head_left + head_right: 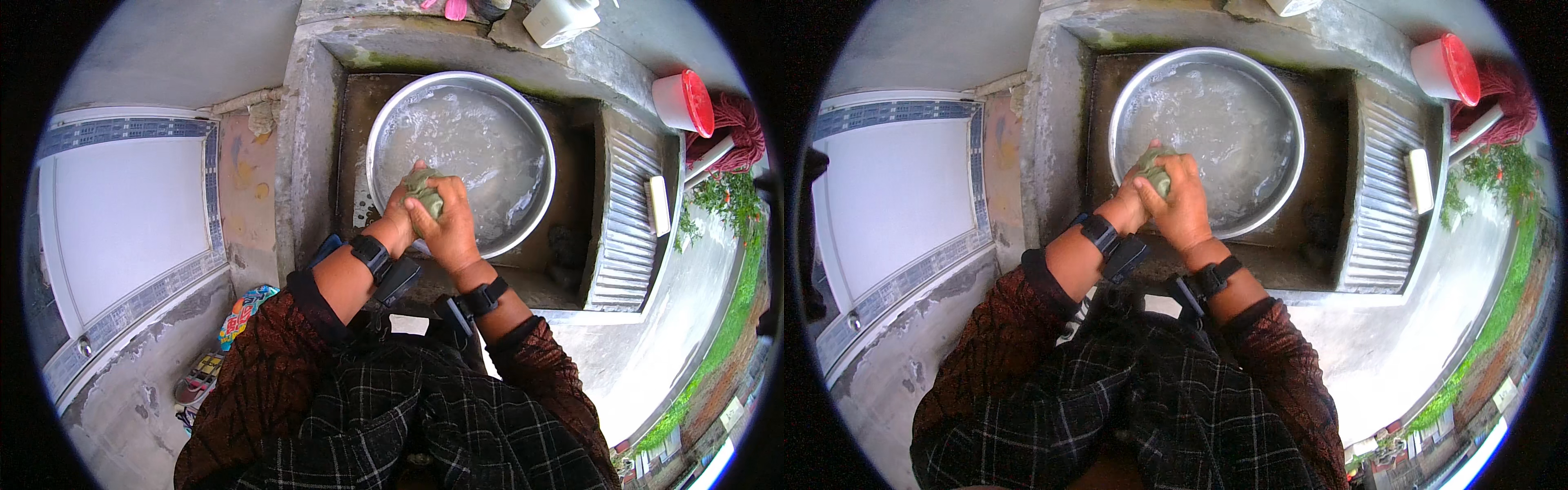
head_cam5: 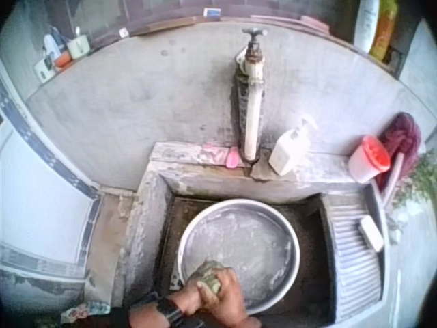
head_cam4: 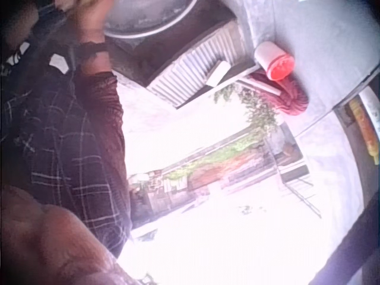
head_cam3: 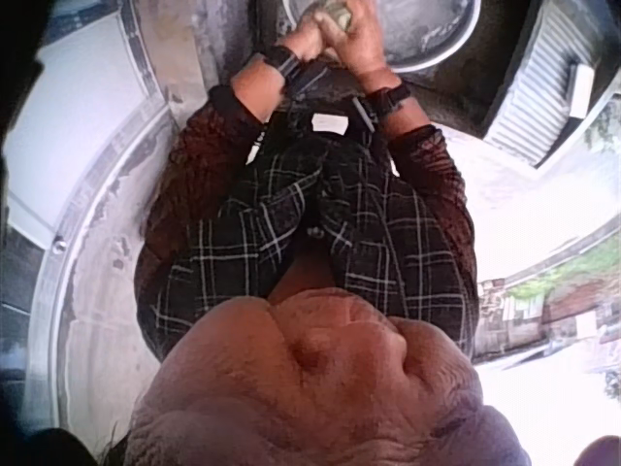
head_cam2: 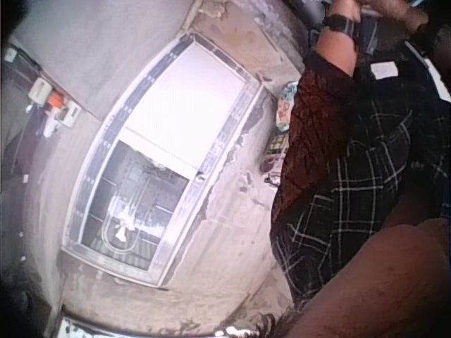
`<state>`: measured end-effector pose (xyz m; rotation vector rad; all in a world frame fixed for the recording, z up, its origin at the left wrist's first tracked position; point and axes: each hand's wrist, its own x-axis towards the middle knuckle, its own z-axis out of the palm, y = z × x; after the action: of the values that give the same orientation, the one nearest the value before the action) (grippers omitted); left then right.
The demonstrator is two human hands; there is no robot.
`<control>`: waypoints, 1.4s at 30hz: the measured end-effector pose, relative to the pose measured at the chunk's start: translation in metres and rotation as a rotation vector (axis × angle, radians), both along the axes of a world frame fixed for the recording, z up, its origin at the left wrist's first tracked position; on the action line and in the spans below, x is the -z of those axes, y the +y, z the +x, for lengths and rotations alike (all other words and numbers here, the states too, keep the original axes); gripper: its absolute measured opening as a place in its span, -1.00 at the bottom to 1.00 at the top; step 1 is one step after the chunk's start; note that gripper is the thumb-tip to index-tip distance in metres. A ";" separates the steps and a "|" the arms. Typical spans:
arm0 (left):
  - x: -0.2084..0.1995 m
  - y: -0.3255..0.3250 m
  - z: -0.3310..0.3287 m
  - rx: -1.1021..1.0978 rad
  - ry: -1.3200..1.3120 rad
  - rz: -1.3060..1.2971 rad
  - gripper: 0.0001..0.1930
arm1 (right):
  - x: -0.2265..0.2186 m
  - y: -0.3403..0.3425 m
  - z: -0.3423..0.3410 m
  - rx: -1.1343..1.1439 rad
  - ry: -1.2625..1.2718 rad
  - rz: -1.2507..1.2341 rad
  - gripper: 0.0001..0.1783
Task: The person wipes a white door frame and adjacent wall with a green cloth, then rinses and wrings the cloth in a metal basin at an outdoor sink. The person walks through a courtyard and enters a living room, carrying the cloth.
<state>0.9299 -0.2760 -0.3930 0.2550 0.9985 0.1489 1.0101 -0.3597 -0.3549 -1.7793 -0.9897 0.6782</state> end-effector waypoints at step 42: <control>0.031 0.012 -0.008 0.094 -0.032 0.040 -0.33 | 0.009 -0.020 0.034 0.010 0.839 -0.043 -0.76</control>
<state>0.9221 -0.2640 -0.4238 0.3347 0.9511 0.0875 1.0445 -0.3793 -0.3637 -1.3144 -0.3868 1.2967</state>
